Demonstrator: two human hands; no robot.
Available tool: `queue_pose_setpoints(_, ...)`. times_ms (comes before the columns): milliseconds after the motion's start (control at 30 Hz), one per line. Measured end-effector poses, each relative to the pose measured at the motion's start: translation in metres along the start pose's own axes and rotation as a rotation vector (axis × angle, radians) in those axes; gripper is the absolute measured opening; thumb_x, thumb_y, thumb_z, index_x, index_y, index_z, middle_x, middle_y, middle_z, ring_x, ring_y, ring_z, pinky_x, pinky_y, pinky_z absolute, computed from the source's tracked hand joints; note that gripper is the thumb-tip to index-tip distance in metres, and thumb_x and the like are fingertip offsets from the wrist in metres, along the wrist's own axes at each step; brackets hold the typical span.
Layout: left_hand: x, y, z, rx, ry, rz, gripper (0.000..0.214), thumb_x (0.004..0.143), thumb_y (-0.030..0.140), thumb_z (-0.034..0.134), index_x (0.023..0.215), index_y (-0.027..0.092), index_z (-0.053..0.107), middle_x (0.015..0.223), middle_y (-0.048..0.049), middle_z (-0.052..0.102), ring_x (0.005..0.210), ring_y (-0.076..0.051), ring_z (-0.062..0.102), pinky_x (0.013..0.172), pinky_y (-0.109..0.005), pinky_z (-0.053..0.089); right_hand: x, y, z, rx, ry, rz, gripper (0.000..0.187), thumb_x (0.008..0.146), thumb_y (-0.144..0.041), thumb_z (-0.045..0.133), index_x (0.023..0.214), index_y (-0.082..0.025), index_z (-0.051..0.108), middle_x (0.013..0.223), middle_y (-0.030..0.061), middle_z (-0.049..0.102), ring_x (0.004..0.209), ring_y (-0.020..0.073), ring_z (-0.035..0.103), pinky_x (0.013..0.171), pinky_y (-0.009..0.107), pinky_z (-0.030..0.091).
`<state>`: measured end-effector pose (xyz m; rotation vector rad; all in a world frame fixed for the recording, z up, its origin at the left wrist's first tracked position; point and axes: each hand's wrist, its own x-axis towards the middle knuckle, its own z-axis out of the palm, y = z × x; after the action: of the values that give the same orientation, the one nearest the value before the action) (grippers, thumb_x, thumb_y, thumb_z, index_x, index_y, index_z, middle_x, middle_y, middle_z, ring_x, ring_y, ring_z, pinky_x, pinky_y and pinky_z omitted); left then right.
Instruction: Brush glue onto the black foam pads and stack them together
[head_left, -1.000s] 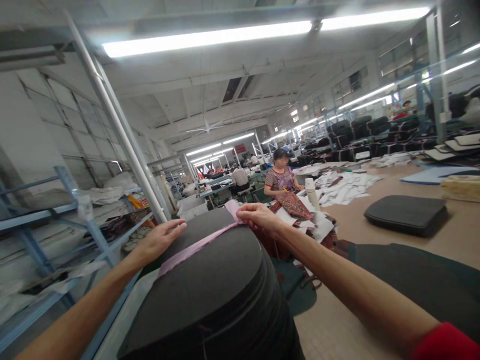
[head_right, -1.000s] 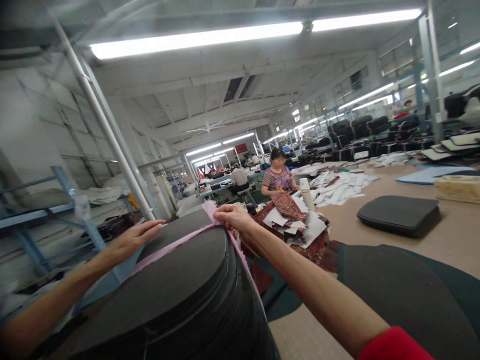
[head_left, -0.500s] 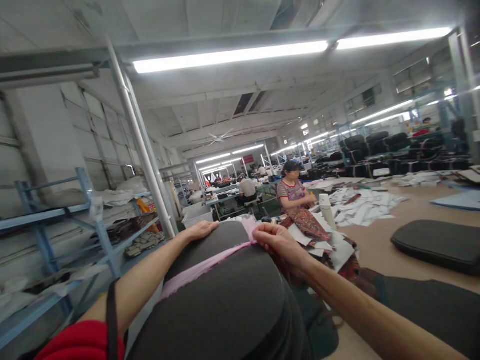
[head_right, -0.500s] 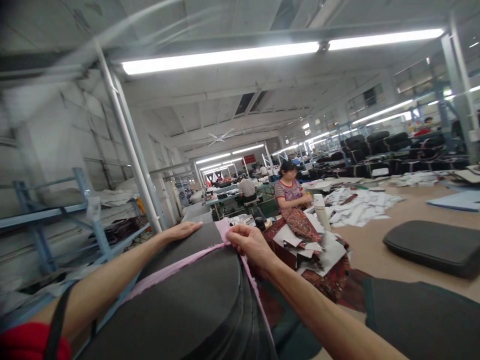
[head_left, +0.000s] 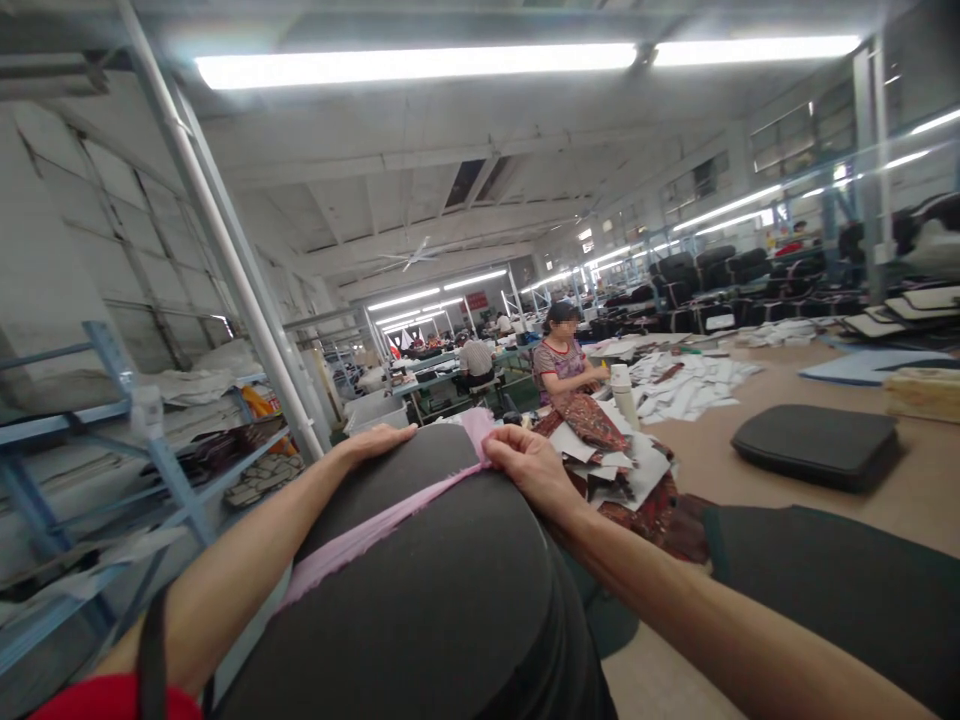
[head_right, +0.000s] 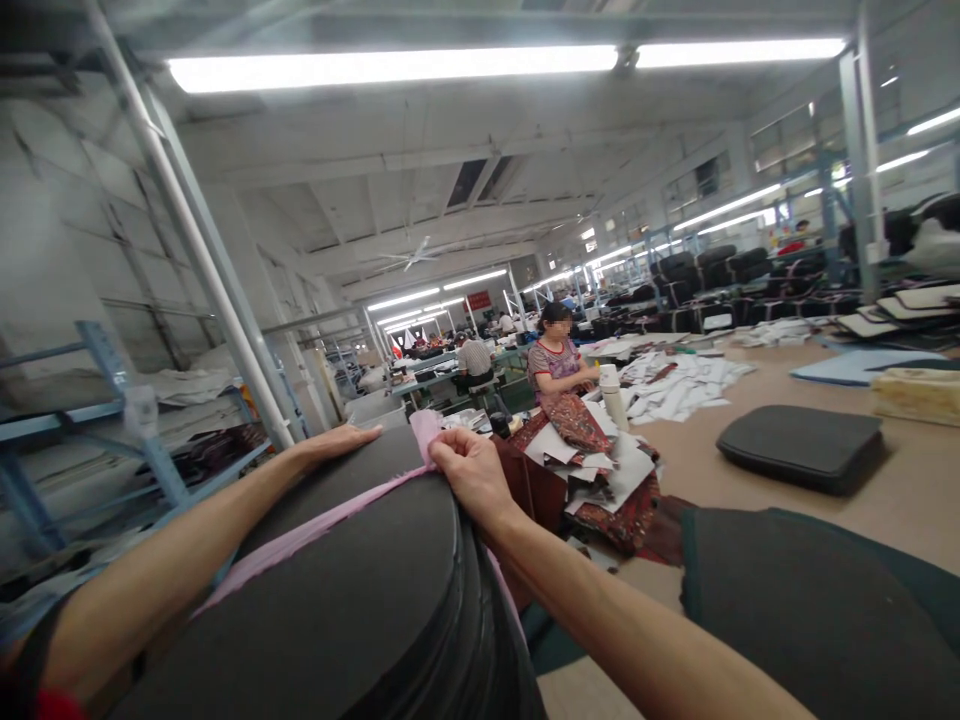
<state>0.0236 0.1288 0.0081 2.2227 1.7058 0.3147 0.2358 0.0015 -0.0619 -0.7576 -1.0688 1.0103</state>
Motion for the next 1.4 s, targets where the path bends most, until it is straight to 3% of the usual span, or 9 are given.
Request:
queue_pose_setpoints(233,-0.01,0.015,-0.002,-0.044,-0.173,-0.045,0.077,0.068,0.079,0.035,0.095,0.014,0.067,0.093,-0.0087,0.07,0.084,-0.026,0.064,0.07,-0.03,0.049,0.001,-0.001,-0.003,0.078,0.005,0.07,0.018,0.051,-0.033,0.06,0.058,-0.017,0.054,0.051,-0.0065,0.045,0.048,0.0063,0.032,0.047,0.022,0.021)
queue_pose_setpoints(467,-0.008,0.019,0.001,0.199,-0.072,0.033,0.078,0.061,0.082,0.035,0.088,0.015,0.066,0.098,-0.011,0.068,0.095,-0.03,0.06,0.08,-0.033,0.044,0.003,0.002,-0.005,0.095,-0.025,0.107,0.019,0.051,-0.033,0.06,0.06,-0.018,0.053,0.049,-0.0068,0.044,0.046,0.0067,0.033,0.044,0.022,0.022)
queue_pose_setpoints(767,-0.013,0.02,0.012,0.279,0.023,0.011,0.085,0.068,0.082,0.018,0.097,0.015,0.061,0.107,-0.013,0.064,0.102,-0.03,0.057,0.084,-0.034,0.043,0.008,-0.001,-0.011,-0.253,-0.075,-0.233,0.014,0.063,-0.031,0.053,0.056,-0.018,0.053,0.058,-0.0028,0.049,0.057,0.0105,0.042,0.053,0.023,0.031)
queue_pose_setpoints(867,-0.013,0.02,0.014,0.29,0.037,-0.014,0.088,0.067,0.082,0.02,0.101,0.012,0.06,0.112,-0.0166,0.062,0.105,-0.032,0.055,0.086,-0.036,0.042,0.011,0.0,-0.011,-0.312,-0.071,-0.28,0.012,0.065,-0.027,0.051,0.058,-0.018,0.054,0.058,-0.0028,0.05,0.058,0.0108,0.043,0.055,0.023,0.032)
queue_pose_setpoints(933,-0.013,0.019,0.016,0.3,0.062,-0.029,0.09,0.067,0.082,0.022,0.106,0.01,0.059,0.116,-0.0192,0.059,0.107,-0.033,0.054,0.088,-0.038,0.041,0.013,0.0,-0.011,-0.296,-0.083,-0.251,0.01,0.063,-0.025,0.052,0.058,-0.018,0.055,0.058,-0.0033,0.051,0.057,0.0103,0.044,0.055,0.023,0.032)
queue_pose_setpoints(1100,-0.014,0.014,0.023,0.296,0.121,-0.018,0.087,0.069,0.079,0.023,0.107,0.01,0.059,0.115,-0.0191,0.06,0.105,-0.034,0.056,0.091,-0.041,0.04,0.015,-0.005,-0.01,-0.097,-0.1,0.063,0.005,0.057,-0.021,0.056,0.055,-0.017,0.055,0.05,-0.0057,0.047,0.047,0.0074,0.037,0.047,0.022,0.026)
queue_pose_setpoints(1167,-0.016,0.017,0.024,0.285,0.159,0.008,0.081,0.071,0.075,0.027,0.112,0.011,0.056,0.118,-0.0181,0.059,0.109,-0.035,0.053,0.094,-0.045,0.037,0.014,-0.006,-0.011,-0.064,-0.101,0.106,0.005,0.056,-0.021,0.056,0.056,-0.017,0.056,0.048,-0.0061,0.046,0.044,0.0069,0.035,0.045,0.022,0.024)
queue_pose_setpoints(1300,-0.032,0.04,0.025,0.253,0.317,0.157,0.068,0.072,0.057,0.045,0.125,0.013,0.044,0.141,-0.0172,0.034,0.131,-0.036,0.025,0.105,-0.051,0.02,0.009,-0.008,-0.015,-0.017,-0.111,0.081,0.008,0.057,-0.024,0.059,0.059,-0.016,0.057,0.048,-0.007,0.045,0.044,0.006,0.034,0.044,0.021,0.023)
queue_pose_setpoints(1400,-0.056,0.074,0.027,0.133,0.278,0.313,0.05,0.075,0.049,0.045,0.113,0.017,0.05,0.126,-0.0114,0.049,0.116,-0.027,0.046,0.095,-0.039,0.037,0.005,-0.007,-0.02,0.101,-0.128,0.027,0.015,0.057,-0.029,0.064,0.063,-0.016,0.058,0.049,-0.0073,0.047,0.044,0.0055,0.034,0.044,0.021,0.023)
